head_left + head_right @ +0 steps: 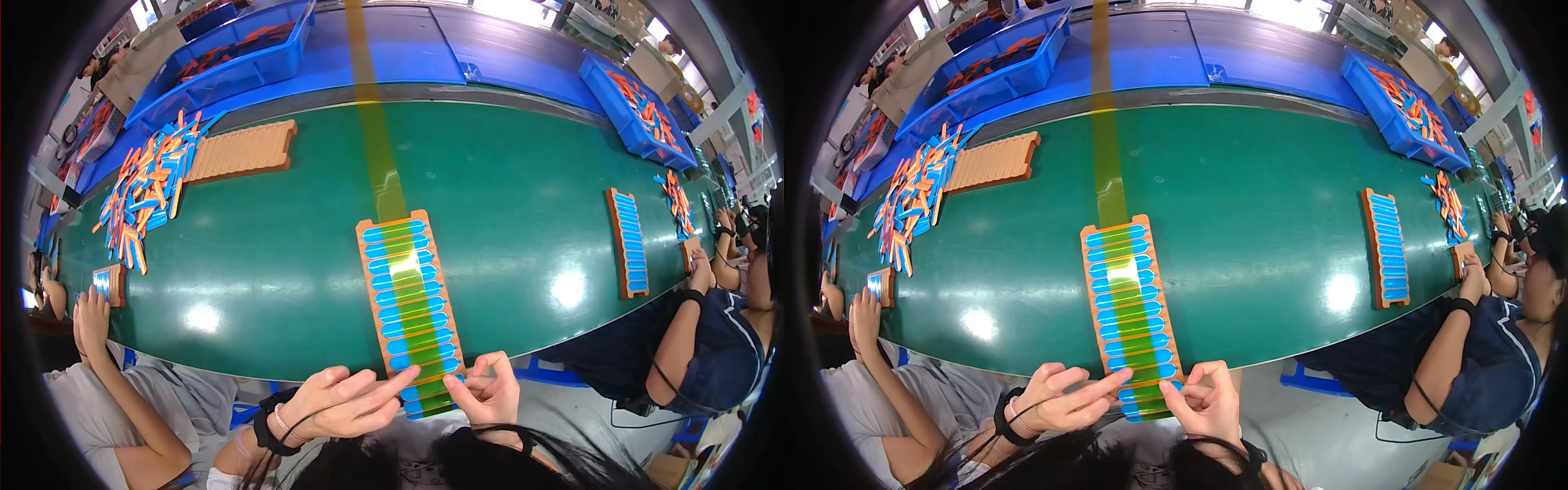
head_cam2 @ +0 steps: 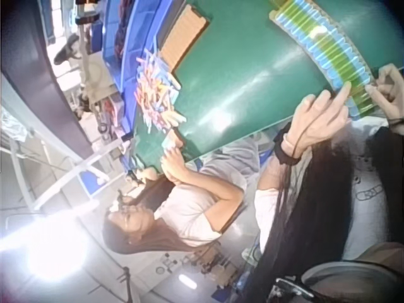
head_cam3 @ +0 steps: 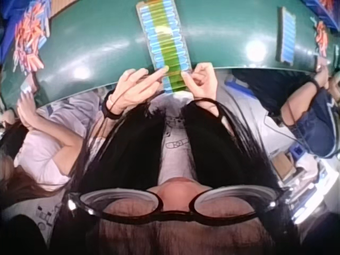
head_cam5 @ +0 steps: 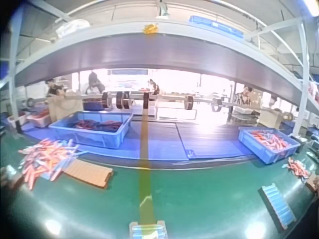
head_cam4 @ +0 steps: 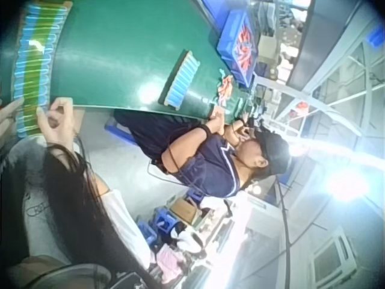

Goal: Assembling small blue and orange components onto a tray on an assembly line.

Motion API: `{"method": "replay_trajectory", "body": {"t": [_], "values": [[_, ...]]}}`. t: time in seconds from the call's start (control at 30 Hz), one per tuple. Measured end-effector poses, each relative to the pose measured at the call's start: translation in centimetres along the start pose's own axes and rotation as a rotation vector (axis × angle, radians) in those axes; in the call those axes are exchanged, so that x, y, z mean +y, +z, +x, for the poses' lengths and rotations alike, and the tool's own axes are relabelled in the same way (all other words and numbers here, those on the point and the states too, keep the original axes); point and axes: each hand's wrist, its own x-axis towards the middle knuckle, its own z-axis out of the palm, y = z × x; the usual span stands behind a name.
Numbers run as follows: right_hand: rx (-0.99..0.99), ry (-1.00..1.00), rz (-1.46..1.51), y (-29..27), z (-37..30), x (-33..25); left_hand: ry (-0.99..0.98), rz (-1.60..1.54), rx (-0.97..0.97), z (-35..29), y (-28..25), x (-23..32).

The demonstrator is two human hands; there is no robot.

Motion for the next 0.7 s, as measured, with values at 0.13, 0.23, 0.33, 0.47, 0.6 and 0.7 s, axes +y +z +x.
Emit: {"method": "replay_trajectory", "body": {"t": [0.13,0.23,0.33,0.47,0.6,0.7], "values": [[0.044,0.039,-0.010,0.1,0.0,-0.3,-0.038,0.031,0.086,-1.0,0.6,0.3],[0.009,0.015,-0.017,-0.1,-0.3,-0.2,-0.021,0.022,0.106,-1.1,0.5,-0.1],[0.019,-0.002,-0.048,0.1,-0.6,-0.5,0.037,0.051,0.099,-0.9,0.3,-0.3],[0.009,-0.041,-0.114,0.0,-1.2,-0.9,0.048,0.016,0.072,-0.8,0.1,-0.5],[0.049,0.027,0.027,0.4,-0.7,-0.6,0.052,0.015,0.060,-0.9,-0.1,-0.3],[0.054,0.047,-0.003,-0.1,-0.3,-0.2,0.075,0.033,0.092,-0.9,0.6,-0.5]]}}
